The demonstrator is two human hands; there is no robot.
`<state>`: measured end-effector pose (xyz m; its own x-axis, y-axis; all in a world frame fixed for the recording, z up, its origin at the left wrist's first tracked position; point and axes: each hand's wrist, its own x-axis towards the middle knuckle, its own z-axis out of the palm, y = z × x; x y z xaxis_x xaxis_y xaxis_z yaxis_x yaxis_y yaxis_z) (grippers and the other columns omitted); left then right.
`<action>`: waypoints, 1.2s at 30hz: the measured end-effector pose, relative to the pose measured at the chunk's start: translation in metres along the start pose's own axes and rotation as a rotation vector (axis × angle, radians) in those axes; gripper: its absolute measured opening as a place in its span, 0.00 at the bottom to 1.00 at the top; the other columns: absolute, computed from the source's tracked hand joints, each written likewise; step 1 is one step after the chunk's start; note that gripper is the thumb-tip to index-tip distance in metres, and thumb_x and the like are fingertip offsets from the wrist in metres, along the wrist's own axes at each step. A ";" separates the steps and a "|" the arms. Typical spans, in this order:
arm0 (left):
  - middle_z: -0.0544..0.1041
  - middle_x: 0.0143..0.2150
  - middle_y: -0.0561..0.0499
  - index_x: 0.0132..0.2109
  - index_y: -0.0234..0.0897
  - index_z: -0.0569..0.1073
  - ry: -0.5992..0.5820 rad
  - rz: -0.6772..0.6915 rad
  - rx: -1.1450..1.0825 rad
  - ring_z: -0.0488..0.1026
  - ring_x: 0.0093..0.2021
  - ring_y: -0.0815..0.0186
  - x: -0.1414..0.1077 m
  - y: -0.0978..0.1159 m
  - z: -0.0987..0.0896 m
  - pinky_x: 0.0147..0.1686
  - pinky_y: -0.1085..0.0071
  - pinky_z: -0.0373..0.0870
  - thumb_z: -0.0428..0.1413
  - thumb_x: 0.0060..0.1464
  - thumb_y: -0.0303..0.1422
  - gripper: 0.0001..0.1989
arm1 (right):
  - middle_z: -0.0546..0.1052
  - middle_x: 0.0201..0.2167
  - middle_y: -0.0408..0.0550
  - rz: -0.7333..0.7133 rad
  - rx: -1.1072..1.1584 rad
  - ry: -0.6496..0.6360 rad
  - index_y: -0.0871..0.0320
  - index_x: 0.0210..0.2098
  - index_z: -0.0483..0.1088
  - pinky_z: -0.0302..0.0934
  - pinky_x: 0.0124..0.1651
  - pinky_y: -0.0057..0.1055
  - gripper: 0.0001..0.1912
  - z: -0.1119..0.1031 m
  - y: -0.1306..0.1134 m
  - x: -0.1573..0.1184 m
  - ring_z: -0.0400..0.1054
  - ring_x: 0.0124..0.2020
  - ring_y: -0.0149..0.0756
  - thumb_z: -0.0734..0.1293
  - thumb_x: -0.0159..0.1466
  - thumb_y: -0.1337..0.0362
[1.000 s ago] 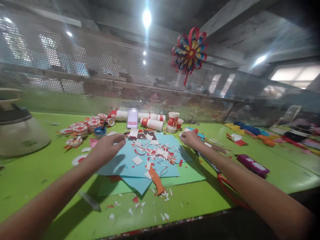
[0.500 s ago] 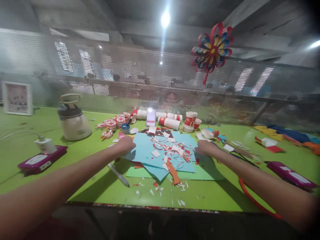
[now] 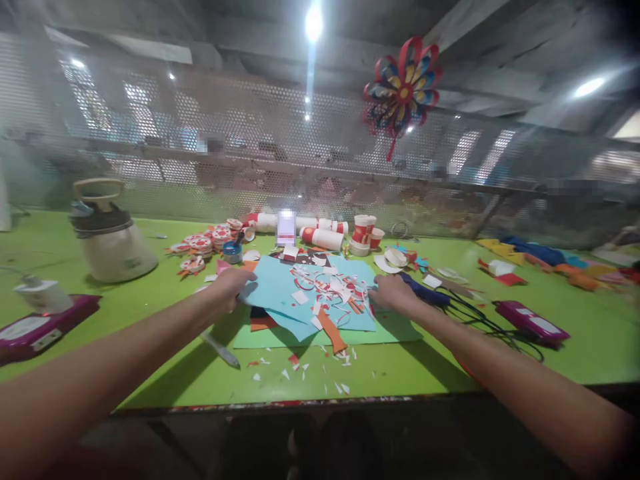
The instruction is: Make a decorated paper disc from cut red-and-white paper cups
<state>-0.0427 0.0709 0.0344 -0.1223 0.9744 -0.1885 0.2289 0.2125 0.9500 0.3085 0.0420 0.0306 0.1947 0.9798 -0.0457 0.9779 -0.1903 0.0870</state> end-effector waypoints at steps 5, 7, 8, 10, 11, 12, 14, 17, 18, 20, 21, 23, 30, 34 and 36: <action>0.71 0.52 0.44 0.54 0.34 0.68 -0.051 -0.212 -0.150 0.73 0.46 0.59 -0.010 0.005 -0.002 0.44 0.57 0.73 0.54 0.60 0.36 0.17 | 0.70 0.52 0.52 -0.058 0.019 0.064 0.59 0.51 0.68 0.64 0.50 0.46 0.16 0.008 0.000 -0.015 0.68 0.49 0.42 0.64 0.67 0.59; 0.71 0.52 0.44 0.54 0.34 0.68 -0.080 -0.263 -0.186 0.73 0.46 0.59 -0.012 0.004 0.000 0.44 0.57 0.73 0.54 0.60 0.36 0.17 | 0.70 0.52 0.52 -0.091 0.037 0.083 0.59 0.51 0.68 0.64 0.50 0.46 0.15 0.011 0.001 -0.017 0.68 0.49 0.42 0.64 0.67 0.59; 0.71 0.52 0.44 0.54 0.35 0.68 -0.102 -0.288 -0.200 0.73 0.46 0.59 -0.013 0.004 0.002 0.43 0.57 0.73 0.54 0.60 0.36 0.17 | 0.71 0.52 0.52 -0.108 0.048 0.090 0.59 0.51 0.68 0.64 0.50 0.46 0.15 0.012 0.001 -0.018 0.68 0.49 0.42 0.64 0.67 0.59; 0.71 0.52 0.44 0.54 0.35 0.68 -0.152 -0.329 -0.221 0.73 0.46 0.59 -0.014 0.003 0.006 0.43 0.57 0.73 0.54 0.60 0.35 0.16 | 0.71 0.51 0.52 -0.143 0.072 0.107 0.59 0.50 0.68 0.64 0.50 0.45 0.15 0.015 0.001 -0.018 0.68 0.49 0.42 0.64 0.67 0.59; 0.71 0.52 0.44 0.53 0.35 0.68 -0.176 -0.343 -0.228 0.73 0.46 0.59 -0.015 0.002 0.009 0.43 0.57 0.73 0.54 0.60 0.35 0.16 | 0.71 0.51 0.52 -0.159 0.085 0.117 0.59 0.50 0.68 0.64 0.50 0.45 0.15 0.017 0.001 -0.018 0.68 0.49 0.42 0.64 0.67 0.60; 0.72 0.52 0.44 0.53 0.35 0.68 -0.192 -0.355 -0.234 0.73 0.46 0.59 -0.015 0.002 0.011 0.43 0.57 0.73 0.54 0.60 0.35 0.16 | 0.71 0.51 0.52 -0.174 0.100 0.126 0.59 0.50 0.68 0.64 0.50 0.46 0.15 0.019 0.000 -0.017 0.68 0.49 0.42 0.64 0.67 0.60; 0.71 0.52 0.44 0.53 0.35 0.68 -0.205 -0.370 -0.249 0.73 0.46 0.59 -0.016 0.001 0.014 0.43 0.57 0.73 0.54 0.60 0.35 0.16 | 0.71 0.51 0.52 -0.196 0.134 0.143 0.59 0.51 0.68 0.64 0.50 0.46 0.15 0.021 0.001 -0.017 0.68 0.49 0.42 0.64 0.67 0.60; 0.71 0.52 0.44 0.54 0.35 0.68 -0.188 -0.365 -0.285 0.73 0.46 0.59 -0.017 -0.001 0.014 0.43 0.57 0.73 0.54 0.60 0.35 0.16 | 0.71 0.51 0.52 -0.196 0.196 0.167 0.59 0.52 0.67 0.65 0.49 0.45 0.16 0.021 0.006 -0.019 0.69 0.48 0.41 0.64 0.67 0.60; 0.71 0.52 0.44 0.54 0.35 0.68 -0.179 -0.359 -0.300 0.73 0.46 0.59 -0.017 -0.002 0.012 0.43 0.57 0.73 0.54 0.60 0.35 0.16 | 0.72 0.50 0.52 -0.190 0.218 0.177 0.59 0.52 0.67 0.65 0.49 0.44 0.16 0.020 0.009 -0.020 0.69 0.47 0.41 0.64 0.67 0.60; 0.71 0.52 0.44 0.54 0.35 0.68 -0.158 -0.348 -0.331 0.73 0.46 0.59 -0.018 -0.005 0.010 0.43 0.57 0.73 0.54 0.60 0.35 0.17 | 0.72 0.50 0.51 -0.176 0.257 0.194 0.59 0.52 0.67 0.66 0.48 0.44 0.16 0.017 0.016 -0.024 0.70 0.47 0.40 0.64 0.67 0.61; 0.71 0.52 0.44 0.54 0.35 0.68 -0.147 -0.345 -0.346 0.73 0.46 0.59 -0.018 -0.006 0.008 0.43 0.57 0.73 0.54 0.60 0.36 0.17 | 0.72 0.50 0.51 -0.170 0.274 0.199 0.59 0.52 0.67 0.66 0.48 0.44 0.15 0.015 0.020 -0.027 0.70 0.46 0.40 0.64 0.67 0.61; 0.71 0.52 0.44 0.54 0.35 0.68 -0.124 -0.339 -0.377 0.73 0.46 0.59 -0.019 -0.009 0.007 0.43 0.57 0.73 0.54 0.60 0.36 0.17 | 0.73 0.48 0.51 -0.158 0.305 0.196 0.59 0.51 0.68 0.66 0.47 0.43 0.14 0.011 0.026 -0.032 0.70 0.45 0.39 0.64 0.67 0.61; 0.71 0.53 0.44 0.54 0.35 0.68 -0.067 -0.332 -0.475 0.72 0.47 0.59 -0.025 -0.014 0.006 0.44 0.57 0.73 0.54 0.60 0.36 0.17 | 0.74 0.46 0.50 -0.128 0.381 0.153 0.60 0.49 0.69 0.67 0.46 0.41 0.13 0.004 0.031 -0.037 0.71 0.42 0.37 0.64 0.67 0.61; 0.71 0.52 0.44 0.54 0.35 0.68 -0.063 -0.354 -0.507 0.72 0.47 0.59 -0.029 -0.014 0.005 0.44 0.57 0.73 0.54 0.60 0.35 0.17 | 0.74 0.46 0.50 -0.112 0.417 0.158 0.60 0.49 0.69 0.67 0.46 0.41 0.13 0.006 0.031 -0.034 0.71 0.44 0.38 0.64 0.67 0.61; 0.71 0.52 0.44 0.54 0.35 0.68 -0.056 -0.359 -0.520 0.72 0.47 0.59 -0.030 -0.014 0.005 0.44 0.57 0.73 0.54 0.60 0.35 0.17 | 0.74 0.46 0.50 -0.100 0.435 0.151 0.60 0.48 0.69 0.67 0.46 0.41 0.13 0.007 0.032 -0.032 0.71 0.43 0.38 0.64 0.67 0.61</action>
<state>-0.0374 0.0387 0.0261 -0.0506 0.8543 -0.5173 -0.3183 0.4771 0.8192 0.3339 0.0044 0.0281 0.1159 0.9865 0.1154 0.9388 -0.0709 -0.3370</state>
